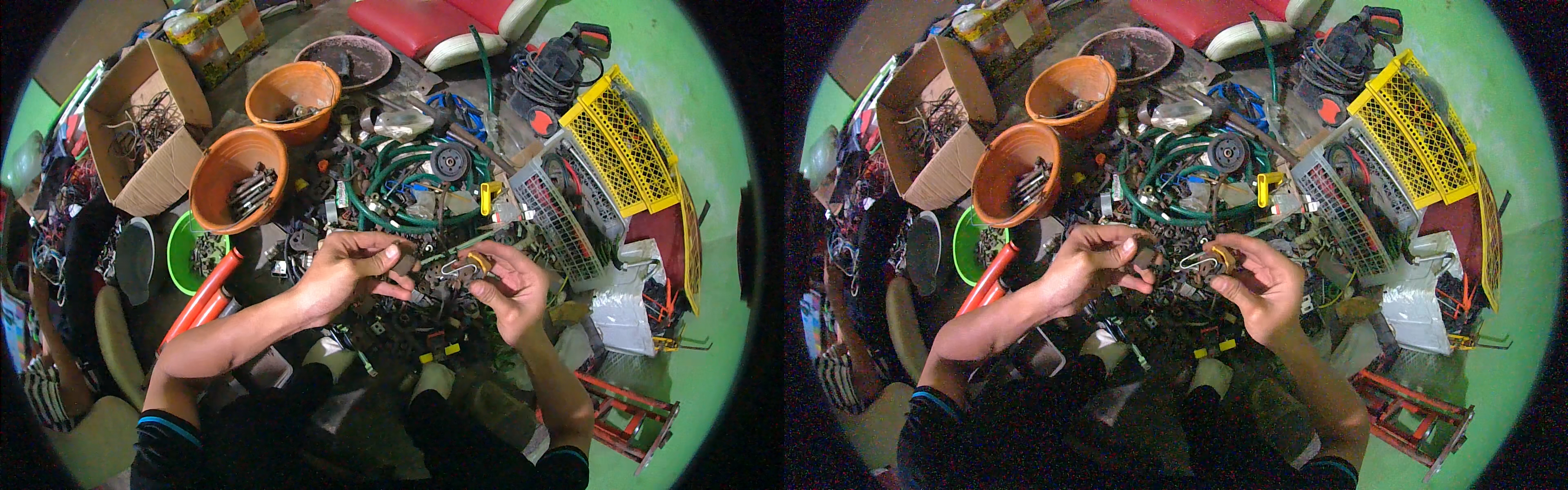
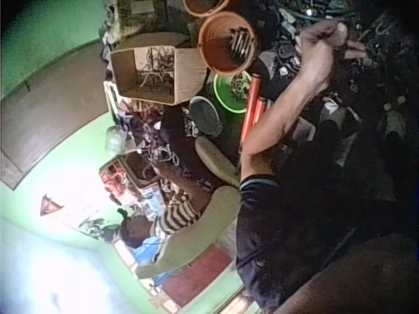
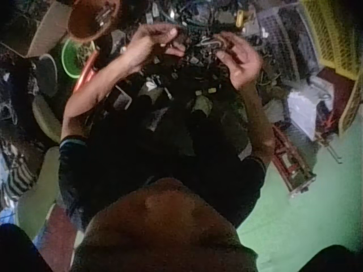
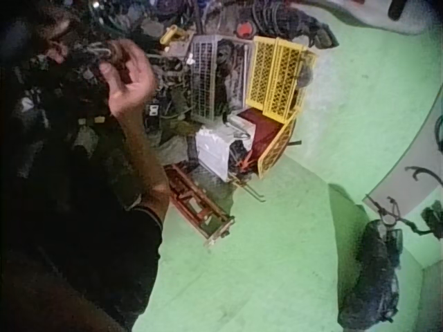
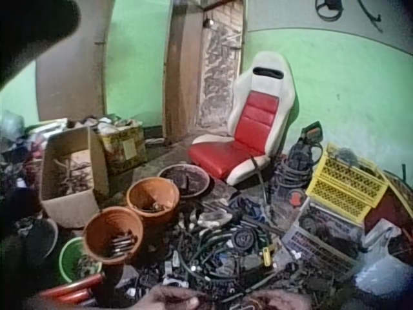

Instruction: The person sits on the floor and sorts through a large pile of mechanical parts and tools. They pick up a timing belt and hang it on a wall hook, then examine various small metal components, wires, and tools, occasionally placing items into bowls or moving them aside.

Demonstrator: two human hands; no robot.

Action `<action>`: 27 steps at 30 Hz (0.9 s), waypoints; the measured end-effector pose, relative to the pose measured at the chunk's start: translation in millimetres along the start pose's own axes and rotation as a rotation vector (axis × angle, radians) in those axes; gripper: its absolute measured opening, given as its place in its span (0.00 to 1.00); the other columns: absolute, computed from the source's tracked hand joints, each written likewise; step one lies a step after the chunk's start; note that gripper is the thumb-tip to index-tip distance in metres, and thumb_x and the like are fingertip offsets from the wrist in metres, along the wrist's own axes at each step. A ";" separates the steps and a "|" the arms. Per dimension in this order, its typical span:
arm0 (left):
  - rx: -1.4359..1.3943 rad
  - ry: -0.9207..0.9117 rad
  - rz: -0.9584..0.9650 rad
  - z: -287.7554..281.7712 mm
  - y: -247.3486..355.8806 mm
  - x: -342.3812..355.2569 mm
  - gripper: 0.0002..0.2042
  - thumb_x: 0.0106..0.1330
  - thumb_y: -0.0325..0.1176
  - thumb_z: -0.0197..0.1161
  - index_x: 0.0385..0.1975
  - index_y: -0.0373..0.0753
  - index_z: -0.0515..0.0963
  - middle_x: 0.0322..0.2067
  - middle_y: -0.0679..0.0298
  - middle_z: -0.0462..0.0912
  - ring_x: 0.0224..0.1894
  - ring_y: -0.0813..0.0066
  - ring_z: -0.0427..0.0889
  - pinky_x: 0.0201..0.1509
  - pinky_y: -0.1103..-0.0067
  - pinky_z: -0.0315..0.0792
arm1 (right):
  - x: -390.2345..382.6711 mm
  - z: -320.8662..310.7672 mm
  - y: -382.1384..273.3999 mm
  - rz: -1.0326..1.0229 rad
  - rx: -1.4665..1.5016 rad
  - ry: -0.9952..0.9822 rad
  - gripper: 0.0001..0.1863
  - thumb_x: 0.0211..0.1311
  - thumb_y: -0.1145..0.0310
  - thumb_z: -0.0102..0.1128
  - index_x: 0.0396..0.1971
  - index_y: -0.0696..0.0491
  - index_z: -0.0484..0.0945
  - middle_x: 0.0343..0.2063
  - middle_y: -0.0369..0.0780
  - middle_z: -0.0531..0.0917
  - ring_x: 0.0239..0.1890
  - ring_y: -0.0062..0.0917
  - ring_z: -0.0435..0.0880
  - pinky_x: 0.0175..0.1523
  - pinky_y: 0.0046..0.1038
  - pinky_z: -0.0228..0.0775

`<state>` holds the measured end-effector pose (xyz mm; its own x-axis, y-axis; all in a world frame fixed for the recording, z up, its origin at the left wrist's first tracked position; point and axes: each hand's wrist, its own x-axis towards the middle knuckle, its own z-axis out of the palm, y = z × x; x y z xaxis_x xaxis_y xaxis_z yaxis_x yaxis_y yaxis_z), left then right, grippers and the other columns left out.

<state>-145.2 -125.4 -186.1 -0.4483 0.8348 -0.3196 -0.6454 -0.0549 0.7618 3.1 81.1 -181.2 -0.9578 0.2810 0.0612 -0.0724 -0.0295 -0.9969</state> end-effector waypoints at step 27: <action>0.456 0.010 0.243 11.0 -7.0 -6.9 0.13 0.58 0.21 0.67 0.43 0.31 0.80 0.38 0.61 0.81 0.39 0.80 0.80 0.44 0.83 0.76 | -2.7 7.9 -5.9 0.057 0.001 0.000 0.13 0.62 0.76 0.52 0.46 0.61 0.75 0.36 0.38 0.76 0.34 0.17 0.74 0.41 0.19 0.67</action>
<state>-130.9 -124.8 -183.0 -0.5592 0.8222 -0.1061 -0.1877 -0.0009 0.9822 3.9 72.9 -175.1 -0.9604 0.2786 0.0044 -0.0180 -0.0462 -0.9988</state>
